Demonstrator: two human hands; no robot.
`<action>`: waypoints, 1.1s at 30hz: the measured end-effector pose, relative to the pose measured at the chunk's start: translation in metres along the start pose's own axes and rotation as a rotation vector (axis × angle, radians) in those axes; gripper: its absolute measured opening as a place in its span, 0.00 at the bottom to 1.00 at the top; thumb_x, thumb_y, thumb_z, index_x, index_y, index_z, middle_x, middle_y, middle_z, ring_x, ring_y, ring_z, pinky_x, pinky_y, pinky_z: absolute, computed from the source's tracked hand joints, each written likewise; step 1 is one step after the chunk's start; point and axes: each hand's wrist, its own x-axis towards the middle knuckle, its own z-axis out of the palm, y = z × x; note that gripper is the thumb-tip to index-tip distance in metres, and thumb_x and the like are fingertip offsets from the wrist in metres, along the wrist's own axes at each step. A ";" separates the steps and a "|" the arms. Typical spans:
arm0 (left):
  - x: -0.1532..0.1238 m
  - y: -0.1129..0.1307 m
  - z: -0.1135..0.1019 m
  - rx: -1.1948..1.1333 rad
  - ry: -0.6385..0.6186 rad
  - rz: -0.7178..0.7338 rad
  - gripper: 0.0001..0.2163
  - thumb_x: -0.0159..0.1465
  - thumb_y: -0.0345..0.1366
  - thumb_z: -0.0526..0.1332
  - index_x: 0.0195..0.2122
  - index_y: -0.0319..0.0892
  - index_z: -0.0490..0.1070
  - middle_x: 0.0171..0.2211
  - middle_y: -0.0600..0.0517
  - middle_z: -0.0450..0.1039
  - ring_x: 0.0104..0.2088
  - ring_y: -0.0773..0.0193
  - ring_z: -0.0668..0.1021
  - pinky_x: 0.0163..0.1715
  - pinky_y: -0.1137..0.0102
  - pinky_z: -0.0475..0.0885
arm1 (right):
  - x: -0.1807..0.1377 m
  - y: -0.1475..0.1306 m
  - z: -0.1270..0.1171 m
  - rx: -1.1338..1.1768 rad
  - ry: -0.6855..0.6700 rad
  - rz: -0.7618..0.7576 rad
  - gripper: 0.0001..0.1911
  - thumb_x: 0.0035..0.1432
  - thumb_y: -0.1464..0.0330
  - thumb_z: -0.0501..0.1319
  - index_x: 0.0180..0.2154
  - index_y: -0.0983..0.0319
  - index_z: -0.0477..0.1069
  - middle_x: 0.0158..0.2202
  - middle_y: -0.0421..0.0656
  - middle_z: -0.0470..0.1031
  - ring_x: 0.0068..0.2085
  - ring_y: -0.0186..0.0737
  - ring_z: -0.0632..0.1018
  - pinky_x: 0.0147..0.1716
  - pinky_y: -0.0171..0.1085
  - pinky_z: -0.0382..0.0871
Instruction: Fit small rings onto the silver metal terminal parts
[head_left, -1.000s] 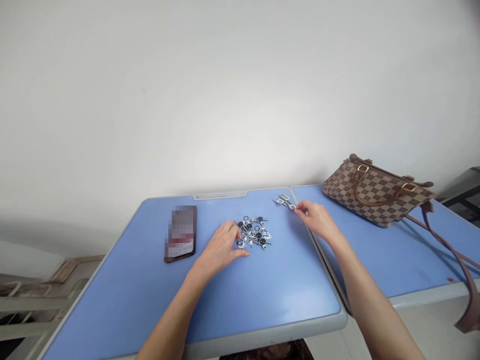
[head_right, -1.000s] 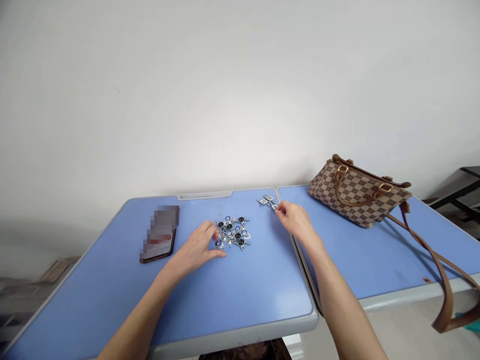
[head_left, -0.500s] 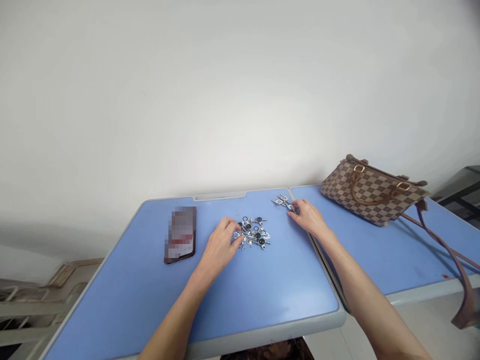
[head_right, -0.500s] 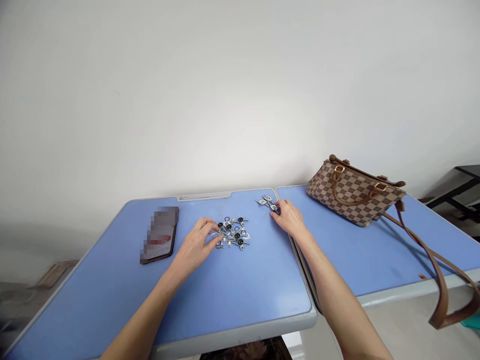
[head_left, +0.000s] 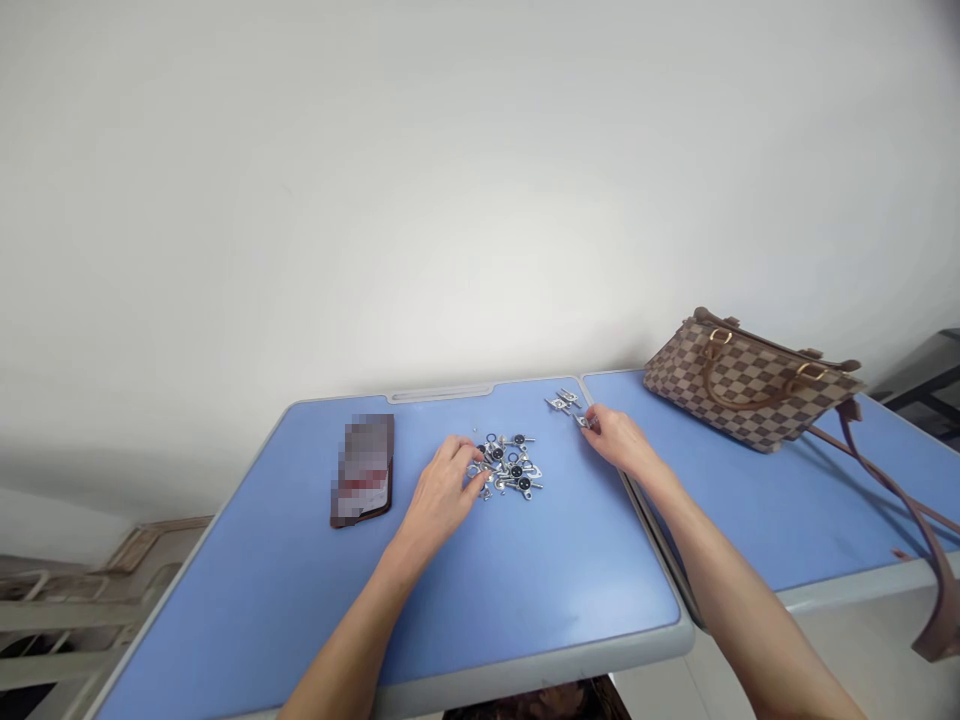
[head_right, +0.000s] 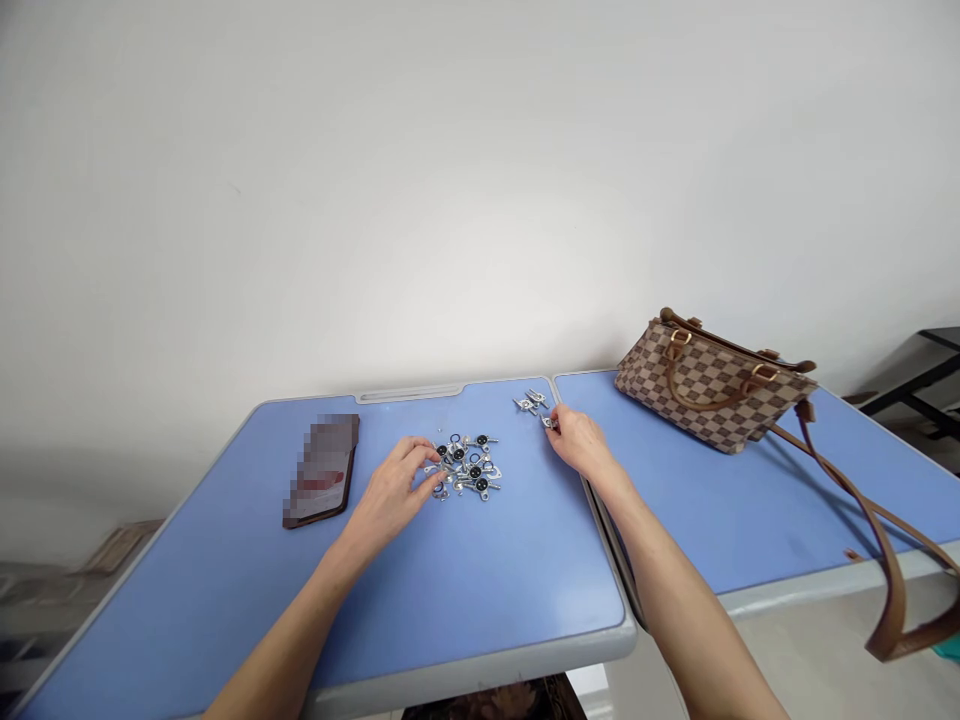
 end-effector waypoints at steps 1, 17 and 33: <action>0.000 0.001 0.000 -0.004 0.007 0.000 0.03 0.65 0.33 0.56 0.40 0.44 0.67 0.45 0.50 0.66 0.42 0.60 0.73 0.40 0.65 0.70 | -0.001 0.001 -0.002 0.012 -0.008 -0.002 0.11 0.59 0.70 0.56 0.44 0.64 0.69 0.35 0.47 0.78 0.36 0.42 0.77 0.32 0.34 0.61; -0.012 0.026 -0.004 -0.179 -0.365 0.088 0.11 0.58 0.34 0.65 0.37 0.45 0.64 0.40 0.52 0.68 0.42 0.58 0.71 0.41 0.65 0.67 | -0.078 -0.086 0.020 0.007 -0.323 -0.596 0.07 0.62 0.73 0.53 0.42 0.63 0.65 0.36 0.45 0.76 0.33 0.40 0.76 0.29 0.35 0.58; -0.013 0.021 0.005 -0.107 -0.415 0.152 0.08 0.60 0.32 0.63 0.40 0.45 0.67 0.36 0.54 0.71 0.39 0.61 0.74 0.43 0.65 0.65 | -0.071 -0.065 -0.028 0.632 -0.550 -0.373 0.12 0.64 0.68 0.48 0.43 0.60 0.68 0.39 0.42 0.73 0.40 0.38 0.73 0.42 0.37 0.66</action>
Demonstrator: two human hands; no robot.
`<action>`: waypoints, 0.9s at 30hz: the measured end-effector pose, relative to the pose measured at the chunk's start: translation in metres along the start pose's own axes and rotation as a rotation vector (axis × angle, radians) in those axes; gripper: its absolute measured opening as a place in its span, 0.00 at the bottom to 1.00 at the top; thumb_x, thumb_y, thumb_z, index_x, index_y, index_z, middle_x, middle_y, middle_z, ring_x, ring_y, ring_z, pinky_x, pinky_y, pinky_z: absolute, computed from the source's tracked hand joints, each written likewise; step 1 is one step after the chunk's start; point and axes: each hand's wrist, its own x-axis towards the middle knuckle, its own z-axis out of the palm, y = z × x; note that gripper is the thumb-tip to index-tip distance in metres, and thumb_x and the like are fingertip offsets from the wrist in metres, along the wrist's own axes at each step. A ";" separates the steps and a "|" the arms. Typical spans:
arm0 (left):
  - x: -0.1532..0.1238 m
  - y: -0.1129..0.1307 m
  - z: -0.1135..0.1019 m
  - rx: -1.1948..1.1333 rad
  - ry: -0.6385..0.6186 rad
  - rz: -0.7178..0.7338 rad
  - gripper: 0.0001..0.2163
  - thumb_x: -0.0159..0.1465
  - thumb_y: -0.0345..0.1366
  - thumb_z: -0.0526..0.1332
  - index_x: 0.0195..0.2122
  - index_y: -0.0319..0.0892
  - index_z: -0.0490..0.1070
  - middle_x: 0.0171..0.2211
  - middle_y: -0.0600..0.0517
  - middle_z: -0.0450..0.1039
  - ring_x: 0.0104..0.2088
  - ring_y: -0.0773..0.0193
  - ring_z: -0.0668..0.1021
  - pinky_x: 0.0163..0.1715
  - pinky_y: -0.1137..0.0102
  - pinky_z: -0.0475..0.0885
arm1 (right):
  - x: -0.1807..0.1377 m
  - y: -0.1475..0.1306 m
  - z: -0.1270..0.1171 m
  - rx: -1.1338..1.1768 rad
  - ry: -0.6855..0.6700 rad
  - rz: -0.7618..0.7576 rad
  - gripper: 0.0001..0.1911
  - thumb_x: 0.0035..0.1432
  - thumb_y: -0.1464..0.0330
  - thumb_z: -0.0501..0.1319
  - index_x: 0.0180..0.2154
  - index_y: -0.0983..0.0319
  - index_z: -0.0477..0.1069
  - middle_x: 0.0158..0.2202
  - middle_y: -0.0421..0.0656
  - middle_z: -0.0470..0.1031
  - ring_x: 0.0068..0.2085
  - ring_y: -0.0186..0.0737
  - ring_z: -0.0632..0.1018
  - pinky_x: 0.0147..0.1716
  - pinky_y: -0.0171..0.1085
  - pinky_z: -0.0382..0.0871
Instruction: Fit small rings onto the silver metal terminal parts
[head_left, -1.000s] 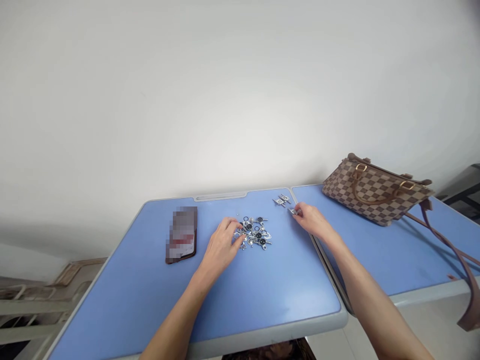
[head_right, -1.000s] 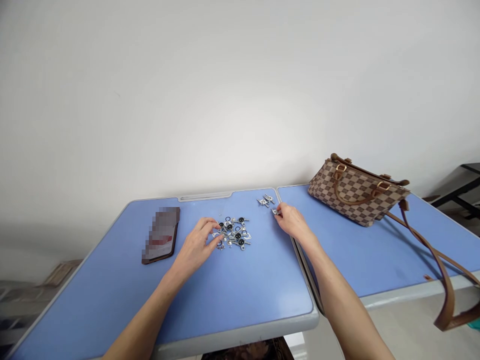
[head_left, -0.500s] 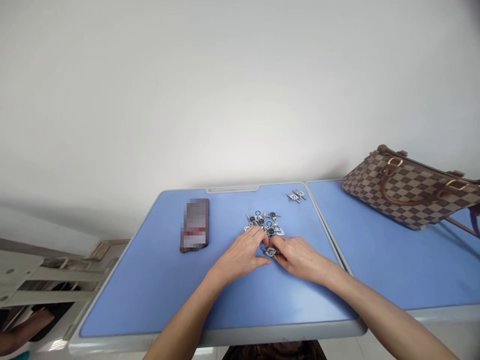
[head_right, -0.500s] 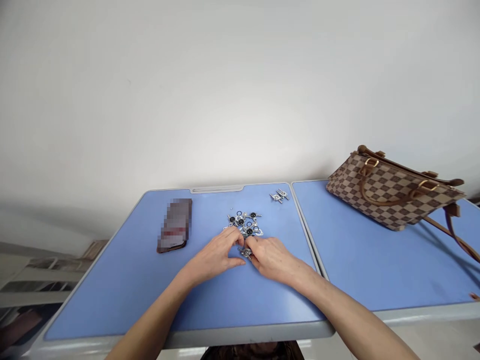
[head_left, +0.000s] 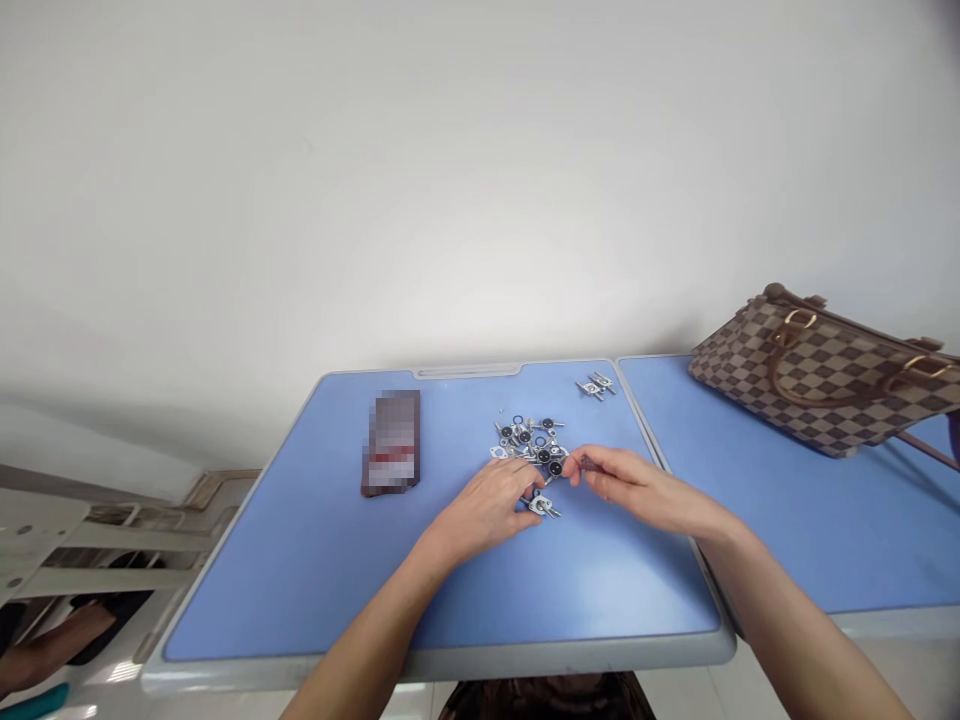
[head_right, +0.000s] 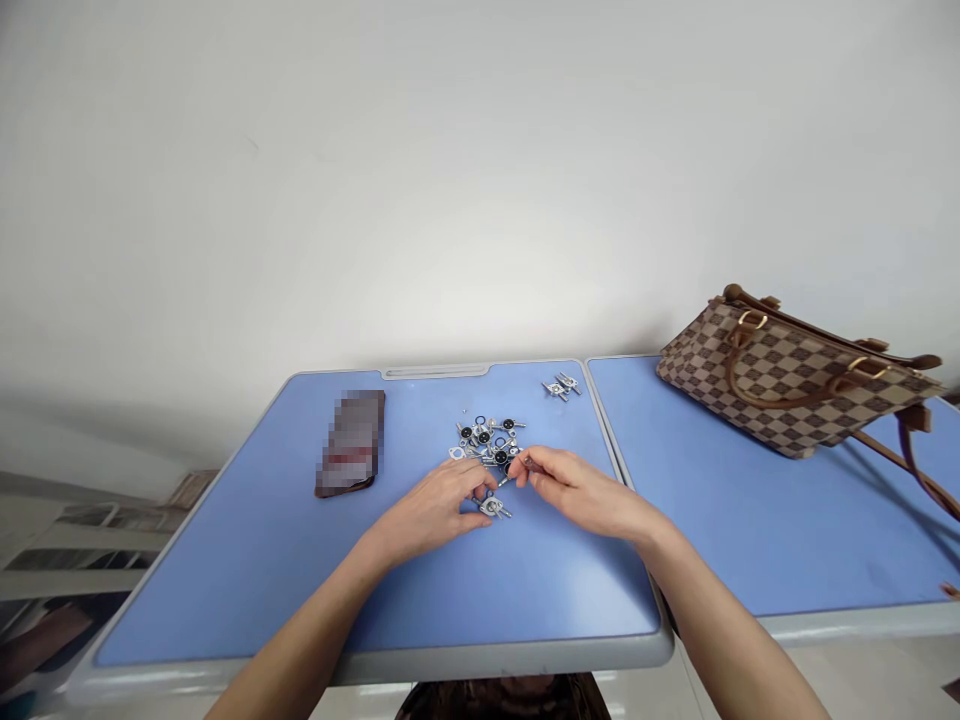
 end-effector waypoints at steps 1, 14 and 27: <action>0.000 0.001 0.000 0.009 -0.003 0.000 0.08 0.60 0.32 0.64 0.40 0.45 0.67 0.35 0.54 0.71 0.39 0.60 0.74 0.43 0.65 0.65 | 0.001 -0.001 -0.003 0.089 0.005 -0.016 0.12 0.65 0.66 0.49 0.42 0.61 0.69 0.36 0.42 0.74 0.38 0.38 0.73 0.42 0.38 0.67; 0.003 0.004 -0.001 0.074 -0.012 0.006 0.04 0.61 0.33 0.63 0.37 0.44 0.70 0.37 0.53 0.73 0.40 0.60 0.75 0.42 0.66 0.67 | 0.015 0.015 0.009 0.290 0.258 -0.093 0.16 0.64 0.56 0.55 0.42 0.60 0.73 0.30 0.39 0.71 0.24 0.31 0.70 0.27 0.34 0.67; 0.005 0.001 0.003 0.057 0.003 -0.009 0.07 0.59 0.34 0.66 0.37 0.43 0.70 0.39 0.52 0.73 0.43 0.59 0.75 0.44 0.66 0.68 | 0.019 0.009 0.031 0.066 0.236 -0.248 0.09 0.67 0.67 0.52 0.36 0.60 0.69 0.31 0.38 0.67 0.29 0.31 0.71 0.34 0.34 0.66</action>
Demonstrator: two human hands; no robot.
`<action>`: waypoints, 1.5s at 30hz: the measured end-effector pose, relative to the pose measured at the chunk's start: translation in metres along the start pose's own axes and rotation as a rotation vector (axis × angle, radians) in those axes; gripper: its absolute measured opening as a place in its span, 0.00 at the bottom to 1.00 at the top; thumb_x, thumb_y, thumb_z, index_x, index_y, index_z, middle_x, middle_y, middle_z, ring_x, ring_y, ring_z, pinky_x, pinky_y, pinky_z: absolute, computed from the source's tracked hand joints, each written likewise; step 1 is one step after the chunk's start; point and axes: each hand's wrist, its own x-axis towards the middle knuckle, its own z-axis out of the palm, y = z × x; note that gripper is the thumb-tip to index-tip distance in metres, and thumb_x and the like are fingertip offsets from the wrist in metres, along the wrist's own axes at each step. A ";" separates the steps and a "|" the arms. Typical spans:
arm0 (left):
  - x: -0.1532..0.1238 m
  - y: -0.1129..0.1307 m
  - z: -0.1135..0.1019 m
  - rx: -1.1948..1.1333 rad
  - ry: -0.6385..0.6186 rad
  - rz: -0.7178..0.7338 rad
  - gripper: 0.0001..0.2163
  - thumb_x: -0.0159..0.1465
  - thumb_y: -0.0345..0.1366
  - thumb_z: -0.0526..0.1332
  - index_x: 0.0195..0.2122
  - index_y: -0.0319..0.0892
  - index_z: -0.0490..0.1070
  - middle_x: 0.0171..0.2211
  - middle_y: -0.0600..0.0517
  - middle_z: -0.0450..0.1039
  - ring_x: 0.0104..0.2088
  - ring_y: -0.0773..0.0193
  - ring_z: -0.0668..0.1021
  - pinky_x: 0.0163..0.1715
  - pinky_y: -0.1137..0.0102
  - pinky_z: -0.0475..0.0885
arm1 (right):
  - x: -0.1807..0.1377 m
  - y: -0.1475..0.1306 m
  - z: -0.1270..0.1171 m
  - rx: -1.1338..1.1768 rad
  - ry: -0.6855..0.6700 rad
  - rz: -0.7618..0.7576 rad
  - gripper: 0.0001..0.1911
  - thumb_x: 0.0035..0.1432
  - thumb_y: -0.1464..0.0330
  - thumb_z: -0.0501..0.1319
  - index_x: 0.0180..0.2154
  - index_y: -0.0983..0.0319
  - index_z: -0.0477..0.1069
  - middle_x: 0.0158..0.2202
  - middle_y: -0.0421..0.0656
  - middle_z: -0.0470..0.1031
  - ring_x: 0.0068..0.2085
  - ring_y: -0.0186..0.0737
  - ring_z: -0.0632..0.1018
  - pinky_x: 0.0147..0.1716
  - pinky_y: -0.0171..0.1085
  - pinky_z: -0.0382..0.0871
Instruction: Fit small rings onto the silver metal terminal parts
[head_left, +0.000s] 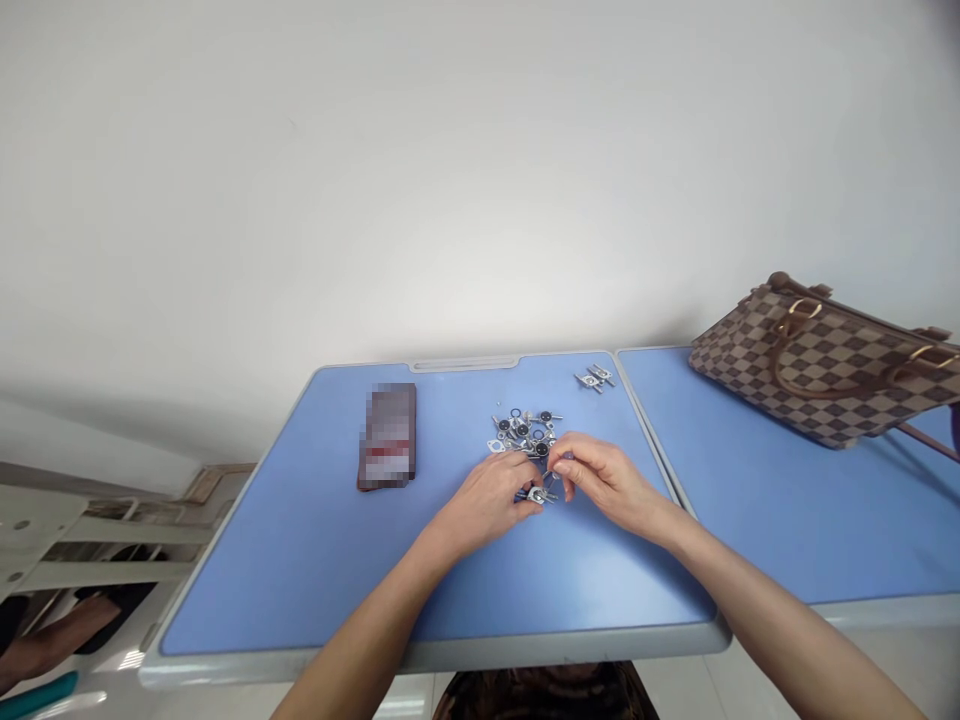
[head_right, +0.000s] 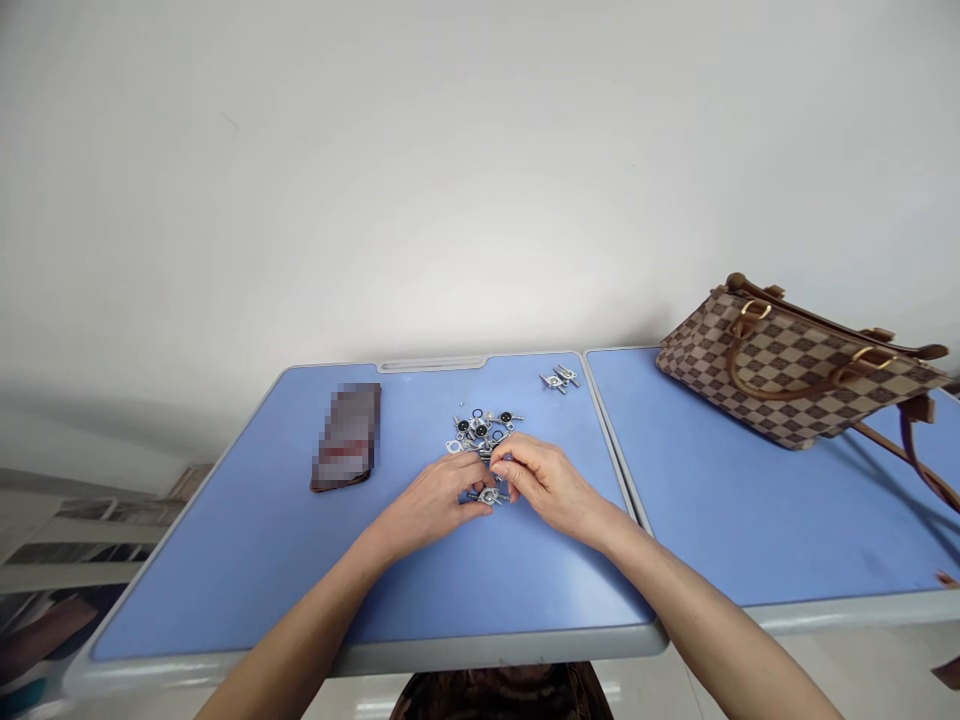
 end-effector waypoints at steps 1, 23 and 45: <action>0.000 0.000 0.000 0.000 -0.003 -0.005 0.07 0.59 0.34 0.66 0.37 0.43 0.70 0.39 0.52 0.73 0.43 0.59 0.75 0.44 0.66 0.68 | 0.000 0.001 0.000 -0.012 -0.001 -0.005 0.09 0.67 0.67 0.52 0.36 0.60 0.69 0.31 0.38 0.68 0.29 0.32 0.71 0.34 0.34 0.66; 0.000 0.000 0.000 -0.001 0.011 -0.011 0.07 0.59 0.35 0.66 0.37 0.43 0.70 0.39 0.52 0.73 0.42 0.59 0.75 0.41 0.67 0.68 | 0.000 0.003 0.001 -0.002 0.015 -0.070 0.09 0.67 0.68 0.52 0.35 0.60 0.68 0.33 0.39 0.68 0.30 0.33 0.72 0.35 0.35 0.67; 0.002 0.003 0.002 -0.048 -0.025 -0.037 0.06 0.59 0.36 0.65 0.34 0.42 0.69 0.35 0.53 0.73 0.39 0.59 0.74 0.40 0.67 0.68 | -0.001 0.002 0.002 -0.200 0.025 -0.215 0.10 0.68 0.69 0.49 0.41 0.59 0.69 0.35 0.42 0.75 0.36 0.37 0.74 0.38 0.37 0.68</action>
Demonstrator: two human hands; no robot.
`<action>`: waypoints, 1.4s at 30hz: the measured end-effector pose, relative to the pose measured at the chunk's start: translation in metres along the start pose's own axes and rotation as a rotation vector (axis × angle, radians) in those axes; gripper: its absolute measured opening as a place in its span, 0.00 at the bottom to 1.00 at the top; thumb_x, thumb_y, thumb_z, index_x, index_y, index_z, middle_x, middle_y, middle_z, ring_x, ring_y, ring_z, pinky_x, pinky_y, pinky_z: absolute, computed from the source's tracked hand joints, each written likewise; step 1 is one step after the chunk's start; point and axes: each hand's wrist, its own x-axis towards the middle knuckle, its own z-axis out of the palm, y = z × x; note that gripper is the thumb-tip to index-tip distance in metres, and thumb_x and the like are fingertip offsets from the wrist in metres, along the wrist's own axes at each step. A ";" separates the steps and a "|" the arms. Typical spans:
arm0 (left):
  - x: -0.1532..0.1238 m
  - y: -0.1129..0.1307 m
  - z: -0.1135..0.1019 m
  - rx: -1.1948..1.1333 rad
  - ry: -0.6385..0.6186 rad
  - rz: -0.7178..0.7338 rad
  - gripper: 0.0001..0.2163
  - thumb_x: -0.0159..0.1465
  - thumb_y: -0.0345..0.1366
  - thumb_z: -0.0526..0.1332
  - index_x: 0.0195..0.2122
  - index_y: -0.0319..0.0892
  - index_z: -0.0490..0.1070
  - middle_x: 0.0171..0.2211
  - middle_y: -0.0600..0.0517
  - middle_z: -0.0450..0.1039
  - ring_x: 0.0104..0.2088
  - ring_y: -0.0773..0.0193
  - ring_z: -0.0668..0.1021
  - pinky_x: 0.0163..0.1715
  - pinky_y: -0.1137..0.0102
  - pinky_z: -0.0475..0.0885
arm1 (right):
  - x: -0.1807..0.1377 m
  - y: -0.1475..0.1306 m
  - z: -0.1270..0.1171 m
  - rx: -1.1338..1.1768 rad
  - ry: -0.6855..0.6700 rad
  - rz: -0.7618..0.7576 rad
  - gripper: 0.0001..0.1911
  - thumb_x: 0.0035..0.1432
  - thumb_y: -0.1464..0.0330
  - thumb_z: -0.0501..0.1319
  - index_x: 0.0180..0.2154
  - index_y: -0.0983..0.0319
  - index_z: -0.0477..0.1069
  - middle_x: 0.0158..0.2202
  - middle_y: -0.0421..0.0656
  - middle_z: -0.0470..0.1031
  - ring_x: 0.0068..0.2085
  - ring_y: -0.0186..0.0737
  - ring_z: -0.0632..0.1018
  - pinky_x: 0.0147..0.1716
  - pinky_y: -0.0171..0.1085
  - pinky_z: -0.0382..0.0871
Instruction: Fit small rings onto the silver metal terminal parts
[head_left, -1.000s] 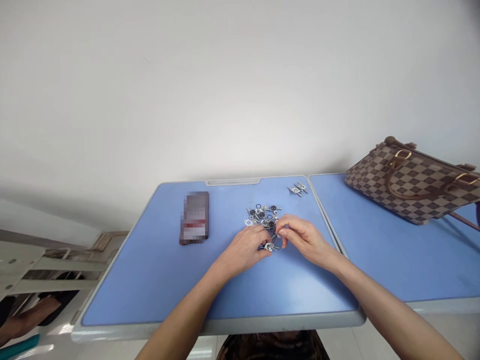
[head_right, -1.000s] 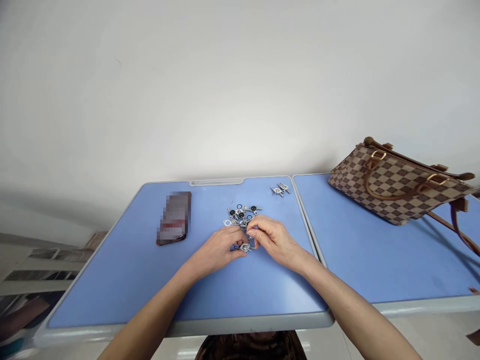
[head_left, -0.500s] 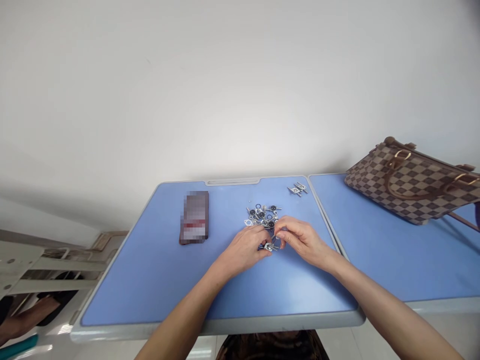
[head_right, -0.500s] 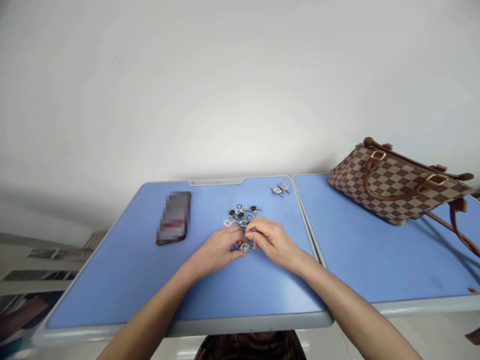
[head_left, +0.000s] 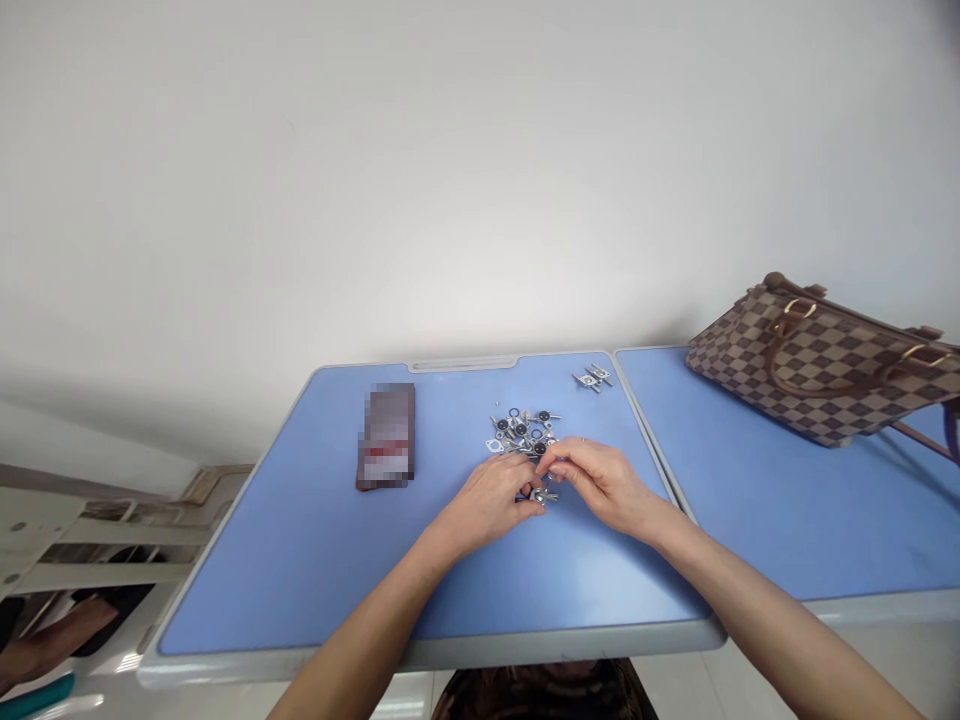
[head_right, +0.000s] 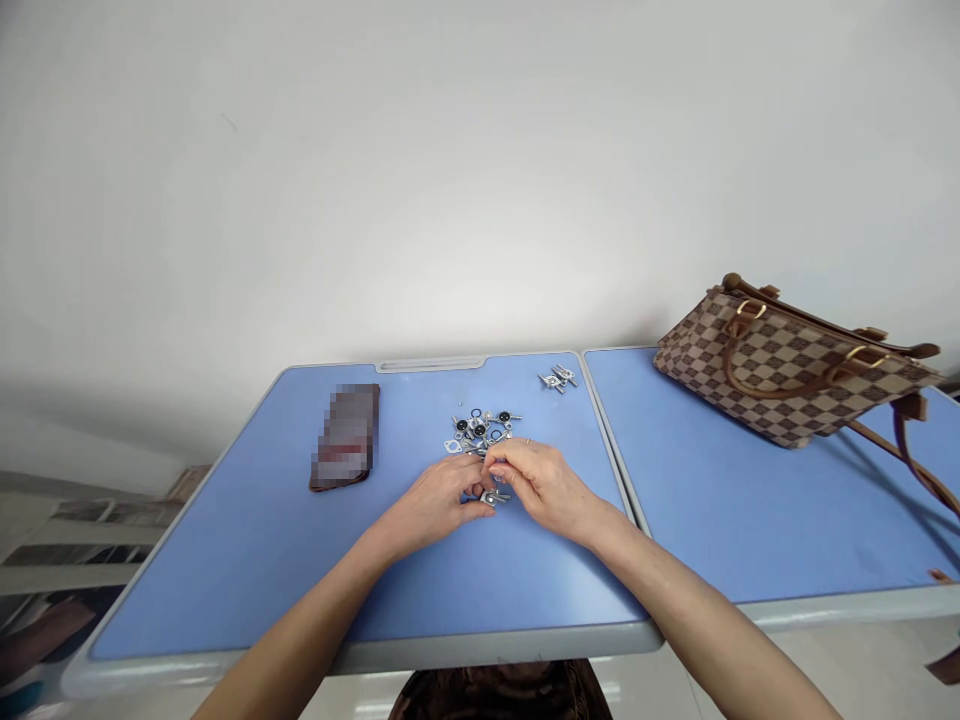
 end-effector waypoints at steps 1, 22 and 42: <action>0.000 0.000 0.000 -0.004 0.003 -0.001 0.06 0.59 0.36 0.66 0.33 0.42 0.69 0.35 0.53 0.73 0.38 0.60 0.74 0.40 0.67 0.68 | 0.001 -0.001 -0.002 0.000 -0.022 -0.039 0.11 0.69 0.70 0.48 0.41 0.59 0.69 0.35 0.43 0.75 0.37 0.38 0.74 0.39 0.38 0.68; 0.001 -0.001 0.003 0.043 0.014 -0.004 0.07 0.61 0.36 0.63 0.38 0.43 0.69 0.39 0.50 0.74 0.43 0.56 0.75 0.44 0.63 0.67 | -0.003 0.003 0.019 0.242 0.109 0.107 0.16 0.64 0.72 0.55 0.52 0.56 0.57 0.34 0.39 0.77 0.36 0.36 0.78 0.39 0.39 0.74; 0.001 -0.004 0.004 0.068 0.047 0.005 0.06 0.60 0.35 0.64 0.37 0.42 0.69 0.40 0.50 0.75 0.42 0.56 0.75 0.42 0.64 0.67 | -0.001 0.008 0.021 -0.212 0.157 -0.124 0.14 0.66 0.71 0.53 0.52 0.56 0.66 0.41 0.47 0.73 0.41 0.43 0.74 0.40 0.44 0.71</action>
